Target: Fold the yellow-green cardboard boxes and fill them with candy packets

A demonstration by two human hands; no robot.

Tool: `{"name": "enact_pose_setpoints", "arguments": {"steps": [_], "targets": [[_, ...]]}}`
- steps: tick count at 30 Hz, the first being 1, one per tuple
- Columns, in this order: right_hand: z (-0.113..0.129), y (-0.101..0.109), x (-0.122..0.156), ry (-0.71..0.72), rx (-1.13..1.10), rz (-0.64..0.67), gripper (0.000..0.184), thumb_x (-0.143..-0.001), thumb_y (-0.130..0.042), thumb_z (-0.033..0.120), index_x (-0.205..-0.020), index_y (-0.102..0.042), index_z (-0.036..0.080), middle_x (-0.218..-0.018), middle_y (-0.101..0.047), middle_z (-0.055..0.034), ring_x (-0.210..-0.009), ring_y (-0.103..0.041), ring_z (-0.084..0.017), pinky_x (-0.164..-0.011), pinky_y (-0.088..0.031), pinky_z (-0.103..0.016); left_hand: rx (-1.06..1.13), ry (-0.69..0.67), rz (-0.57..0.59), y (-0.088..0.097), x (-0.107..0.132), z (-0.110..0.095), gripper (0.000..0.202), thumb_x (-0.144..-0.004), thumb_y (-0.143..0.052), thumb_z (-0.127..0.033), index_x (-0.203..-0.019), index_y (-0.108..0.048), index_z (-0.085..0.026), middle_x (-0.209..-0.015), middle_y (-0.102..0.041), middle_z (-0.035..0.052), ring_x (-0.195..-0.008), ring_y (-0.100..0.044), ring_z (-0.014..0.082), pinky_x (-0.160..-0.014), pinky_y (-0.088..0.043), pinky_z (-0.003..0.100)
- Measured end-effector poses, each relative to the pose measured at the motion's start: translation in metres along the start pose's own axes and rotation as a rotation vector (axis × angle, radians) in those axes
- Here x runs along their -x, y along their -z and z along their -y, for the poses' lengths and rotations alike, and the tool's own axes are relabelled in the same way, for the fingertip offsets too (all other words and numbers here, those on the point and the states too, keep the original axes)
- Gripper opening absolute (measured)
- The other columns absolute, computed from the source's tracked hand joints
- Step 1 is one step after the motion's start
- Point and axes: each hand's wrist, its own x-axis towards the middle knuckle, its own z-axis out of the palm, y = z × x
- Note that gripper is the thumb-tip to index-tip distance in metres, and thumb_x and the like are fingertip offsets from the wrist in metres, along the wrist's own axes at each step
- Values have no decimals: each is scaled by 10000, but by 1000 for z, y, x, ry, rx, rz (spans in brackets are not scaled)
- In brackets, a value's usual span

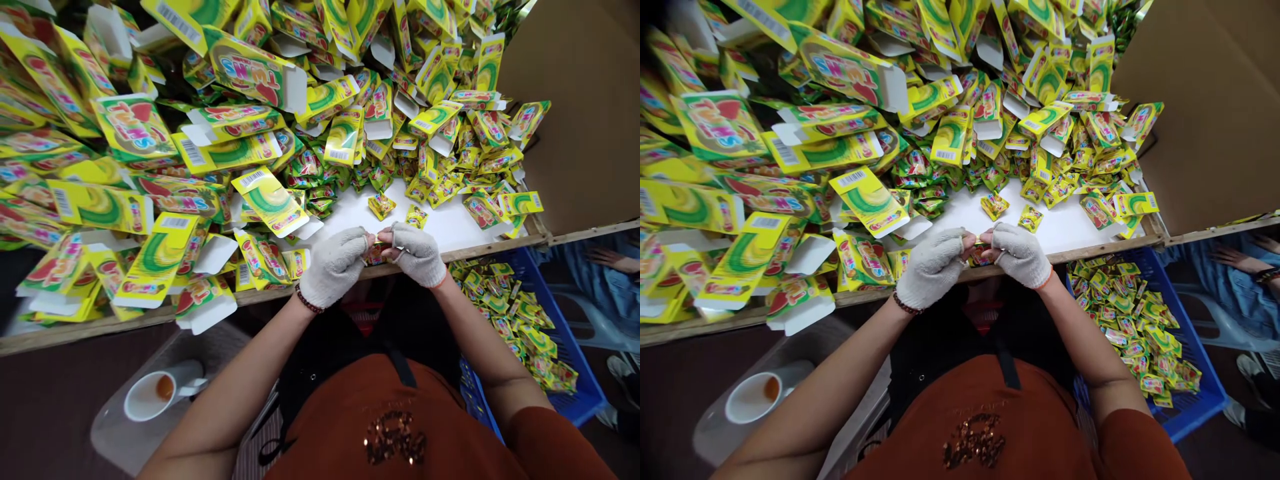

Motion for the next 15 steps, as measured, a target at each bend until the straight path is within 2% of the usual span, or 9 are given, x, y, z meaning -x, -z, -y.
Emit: {"name": "enact_pose_setpoints", "arguments": {"steps": [4,8,11,13,15], "targets": [[-3,-3,1,-74,44,-67,181,-898,-608,330,-955,-744,225,-869,-711,-41,-827,-656,-187,-801,-540,-345,-77,-14,-24,-6,-8,-2,190,-907,-550,-161,-1008,-710,-183,-999,-719,78,-933,-677,170,-844,-554,286],[-4,-3,2,-151,39,-179,180,-872,-613,288,-976,-740,214,-960,-748,-52,-917,-681,-211,-875,-545,-368,-14,22,-80,-17,-11,-5,201,-920,-564,-198,-1069,-697,-187,-1040,-729,70,-972,-682,170,-890,-560,300],[-3,-4,1,-190,42,-189,186,-855,-614,303,-962,-740,216,-970,-751,-53,-941,-682,-222,-900,-540,-381,79,136,-78,-21,-12,-6,204,-922,-565,-264,-1050,-704,-188,-1053,-734,66,-996,-680,187,-924,-554,324],[-3,-4,0,-219,29,-201,188,-841,-631,335,-942,-737,218,-949,-746,-50,-934,-677,-226,-898,-533,-385,177,267,-45,-21,-17,-5,247,-941,-538,-350,-993,-709,-180,-981,-737,58,-932,-681,187,-866,-557,306],[-4,3,3,-272,-21,-293,212,-837,-647,393,-935,-726,223,-921,-731,-43,-894,-665,-221,-859,-531,-377,276,410,-37,-22,-26,-2,346,-971,-464,-423,-1017,-692,-168,-949,-728,61,-865,-675,180,-797,-553,290]]}}
